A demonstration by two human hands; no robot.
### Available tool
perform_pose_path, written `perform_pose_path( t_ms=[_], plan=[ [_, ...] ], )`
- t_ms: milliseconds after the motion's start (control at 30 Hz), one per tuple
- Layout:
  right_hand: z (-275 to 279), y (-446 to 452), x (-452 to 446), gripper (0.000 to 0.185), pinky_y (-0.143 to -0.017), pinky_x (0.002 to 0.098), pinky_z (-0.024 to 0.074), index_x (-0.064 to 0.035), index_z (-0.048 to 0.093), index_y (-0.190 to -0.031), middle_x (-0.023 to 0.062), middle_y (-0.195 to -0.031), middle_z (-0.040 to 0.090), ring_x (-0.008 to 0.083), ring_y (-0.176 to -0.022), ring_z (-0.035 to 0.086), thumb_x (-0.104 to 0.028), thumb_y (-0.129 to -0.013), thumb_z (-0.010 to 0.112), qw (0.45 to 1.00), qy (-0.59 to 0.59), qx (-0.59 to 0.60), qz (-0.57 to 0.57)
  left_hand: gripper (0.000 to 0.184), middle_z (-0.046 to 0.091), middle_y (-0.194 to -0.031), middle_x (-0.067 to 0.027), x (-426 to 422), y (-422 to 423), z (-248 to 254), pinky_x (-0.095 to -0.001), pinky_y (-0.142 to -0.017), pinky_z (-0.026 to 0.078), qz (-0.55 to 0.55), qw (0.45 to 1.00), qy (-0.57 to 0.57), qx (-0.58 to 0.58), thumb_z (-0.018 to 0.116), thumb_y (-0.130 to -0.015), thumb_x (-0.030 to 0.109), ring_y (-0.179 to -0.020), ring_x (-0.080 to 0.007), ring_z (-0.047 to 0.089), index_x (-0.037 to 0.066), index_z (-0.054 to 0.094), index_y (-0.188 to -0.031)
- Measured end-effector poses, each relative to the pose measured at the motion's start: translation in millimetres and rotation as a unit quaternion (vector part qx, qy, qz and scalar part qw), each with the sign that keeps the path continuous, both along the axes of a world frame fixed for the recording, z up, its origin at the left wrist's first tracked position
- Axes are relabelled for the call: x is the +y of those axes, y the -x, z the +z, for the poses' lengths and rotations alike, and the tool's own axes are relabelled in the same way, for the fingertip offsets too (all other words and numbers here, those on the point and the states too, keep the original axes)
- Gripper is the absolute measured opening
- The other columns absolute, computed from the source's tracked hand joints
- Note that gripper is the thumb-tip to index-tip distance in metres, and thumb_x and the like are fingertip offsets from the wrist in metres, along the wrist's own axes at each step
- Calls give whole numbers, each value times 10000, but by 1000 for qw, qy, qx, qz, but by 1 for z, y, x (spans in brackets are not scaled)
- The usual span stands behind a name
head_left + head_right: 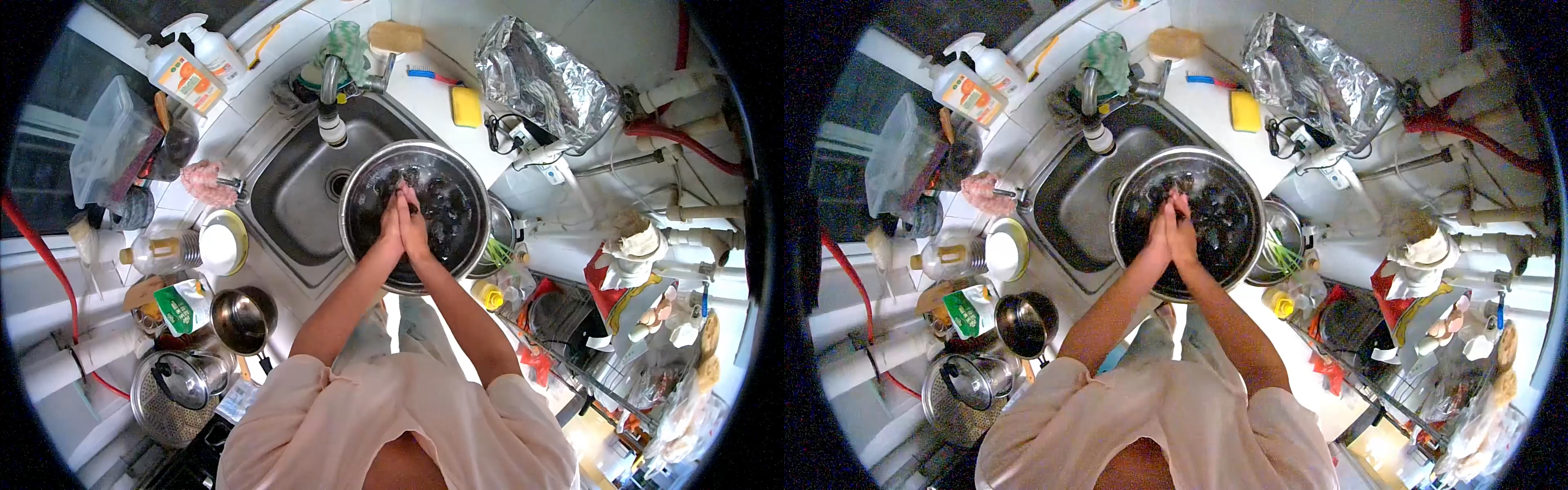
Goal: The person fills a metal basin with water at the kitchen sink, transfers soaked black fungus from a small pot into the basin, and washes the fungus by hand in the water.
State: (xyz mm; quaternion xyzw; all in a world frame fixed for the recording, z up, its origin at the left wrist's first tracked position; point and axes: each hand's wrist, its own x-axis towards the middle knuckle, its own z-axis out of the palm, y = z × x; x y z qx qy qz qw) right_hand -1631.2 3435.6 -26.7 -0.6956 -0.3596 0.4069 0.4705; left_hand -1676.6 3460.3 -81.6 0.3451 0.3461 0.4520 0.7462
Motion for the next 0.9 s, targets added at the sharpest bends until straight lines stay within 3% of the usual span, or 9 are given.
perform_pose_path(
  t_ms=[33, 200, 300, 400, 533, 600, 633, 767, 900],
  plan=[
    [5, -6, 4, 570, -1039, 292, 191, -18, 374, -1284, 176, -1339, 349, 274, -1283, 259, -439, -902, 338, 999, 44, -2, -18, 466, 380, -1329, -37, -4, -5, 23, -285, -977, 295, 0, 978, 191, -84, 356, -923, 365, -1185, -174, 382, 87, 383, -1296],
    [-10, -29, 14, 404, -1034, 318, 224, -48, 469, -1223, 189, -1334, 348, 295, -1268, 286, -274, -890, 436, 992, -54, -115, -5, 543, 382, -1321, -68, -9, -2, 82, -353, -983, 304, 16, 917, 392, -68, 438, -882, 443, -1194, -212, 363, 101, 374, -1299],
    [-12, -3, -2, 400, -1034, 328, 217, -101, 481, -1226, 119, -1366, 331, 297, -1276, 272, -304, -887, 421, 995, -54, -83, 24, 561, 504, -1186, -87, 18, -4, -35, -367, -903, 388, 57, 940, 319, -102, 517, -825, 485, -1057, -245, 487, 67, 477, -1198],
    [-18, 7, -1, 402, -1050, 364, 167, -111, 485, -1226, 108, -1373, 322, 288, -1301, 217, -321, -891, 415, 995, -69, -65, 30, 490, 545, -1094, -70, 23, 6, -13, -355, -881, 403, 84, 944, 306, -89, 556, -812, 461, -1007, -219, 514, 75, 525, -1112],
    [-6, -26, 26, 376, -1014, 536, 158, -116, 497, -1212, 122, -1329, 375, 293, -1267, 282, -273, -872, 461, 957, -74, -280, 34, 386, 512, -1108, -50, 11, 15, 42, -342, -906, 387, 4, 919, 360, -159, 535, -858, 305, -1017, -193, 491, 109, 471, -1185],
    [0, -42, 27, 393, -1016, 487, 213, -98, 502, -1192, 138, -1301, 401, 300, -1237, 324, -235, -825, 534, 942, -38, -332, 28, 319, 554, -965, -26, 3, 27, 17, -292, -841, 414, -90, 941, 226, -236, 564, -837, 133, -858, -164, 539, 101, 513, -1150],
    [5, -54, 21, 419, -1007, 450, 248, -89, 499, -1186, 145, -1293, 404, 303, -1214, 349, -214, -792, 571, 937, -43, -345, 17, 390, 562, -981, -41, -5, 30, 58, -261, -839, 408, -9, 955, 265, -130, 590, -794, 48, -862, -160, 548, 99, 502, -1171],
    [-3, -70, -18, 556, -927, 396, 350, -57, 458, -1206, 186, -1206, 456, 339, -1085, 440, -224, -715, 660, 923, 7, -381, -43, 443, 532, -1145, -105, 2, 46, 11, -284, -894, 371, 105, 955, 9, 278, 609, -771, 51, -1047, -211, 500, 87, 484, -1195],
    [-59, -47, -11, 579, -872, 349, 384, -19, 442, -1203, 176, -1075, 520, 298, -983, 502, -297, -749, 669, 972, -62, -222, -52, 460, 457, -1255, -62, 12, 20, 18, -300, -926, 343, 83, 979, 86, 167, 639, -785, 168, -1131, -192, 427, 118, 477, -1213]
  ],
)
